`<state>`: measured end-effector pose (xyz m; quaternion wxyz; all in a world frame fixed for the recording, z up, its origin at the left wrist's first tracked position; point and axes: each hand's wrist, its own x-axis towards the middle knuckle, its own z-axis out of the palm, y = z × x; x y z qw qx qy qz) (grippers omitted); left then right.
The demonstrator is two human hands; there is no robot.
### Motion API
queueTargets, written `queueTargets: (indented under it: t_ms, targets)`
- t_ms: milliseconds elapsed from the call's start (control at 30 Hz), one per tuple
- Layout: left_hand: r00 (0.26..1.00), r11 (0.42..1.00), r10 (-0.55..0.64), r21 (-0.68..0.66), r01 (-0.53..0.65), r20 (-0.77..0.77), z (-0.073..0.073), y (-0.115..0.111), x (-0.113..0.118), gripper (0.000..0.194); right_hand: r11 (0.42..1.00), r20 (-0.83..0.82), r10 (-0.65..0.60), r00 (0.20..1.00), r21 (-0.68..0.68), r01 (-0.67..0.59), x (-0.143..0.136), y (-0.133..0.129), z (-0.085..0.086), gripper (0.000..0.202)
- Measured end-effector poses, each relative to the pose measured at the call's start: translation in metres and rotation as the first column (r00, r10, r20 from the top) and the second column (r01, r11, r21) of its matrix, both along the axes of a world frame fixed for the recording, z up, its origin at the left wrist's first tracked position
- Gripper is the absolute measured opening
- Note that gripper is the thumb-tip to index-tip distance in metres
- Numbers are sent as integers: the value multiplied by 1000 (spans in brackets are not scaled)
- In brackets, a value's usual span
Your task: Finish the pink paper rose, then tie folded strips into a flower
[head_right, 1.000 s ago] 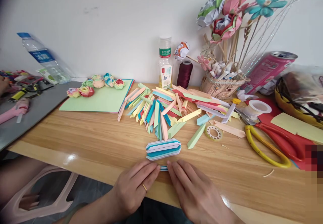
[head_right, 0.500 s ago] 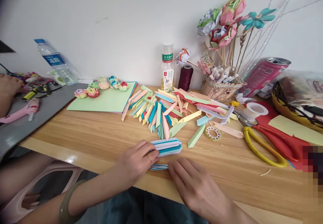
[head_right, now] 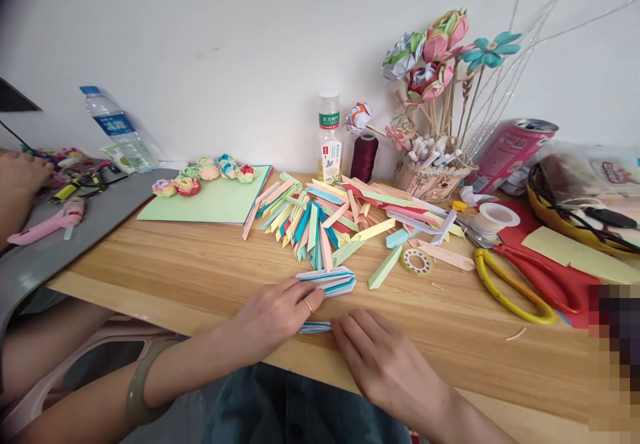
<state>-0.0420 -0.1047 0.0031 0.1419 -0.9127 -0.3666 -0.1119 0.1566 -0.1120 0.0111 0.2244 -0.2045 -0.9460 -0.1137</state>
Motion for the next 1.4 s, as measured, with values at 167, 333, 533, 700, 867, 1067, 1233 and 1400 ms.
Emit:
queueTargets:
  t_ms: [167, 333, 533, 700, 867, 1067, 1233, 1400]
  targets:
    - [997, 997, -65, 32, 66, -42, -1, 5, 0, 16, 1000, -4, 4, 1000, -15, -4, 0, -1, -2, 34]
    - [991, 996, -67, -69, 59, -119, 9, 7, 1, 23, 1000, -13, 8, 1000, -11, -8, 1, -2, -3, 34]
    - [996, 972, -18, -231, 37, 85, 11, 11, -6, 36, 1000, 20, 5, 1000, -17, -5, 2, -2, -2, 34]
    - [984, 925, 10, -377, 58, 176, 16, 17, -12, 26, 1000, 23, 12, 1000, 5, -12, 1, 2, -1, 35]
    - [953, 830, 8, -534, 163, 303, 14, 27, -14, 24, 999, 50, 3, 999, 48, -5, -2, 6, -1, 34]
    - [939, 829, -49, -511, 228, 340, 10, 33, -16, 24, 996, 63, -32, 997, 84, 26, -4, 12, 0, 35]
    - [960, 866, -85, -457, 203, 266, 9, 33, -15, 27, 994, 67, -23, 997, 105, 15, -5, 17, 1, 32]
    - [950, 877, -53, -441, 191, 307, 11, 26, -12, 25, 995, 49, -15, 999, 95, 11, -7, 21, 1, 33]
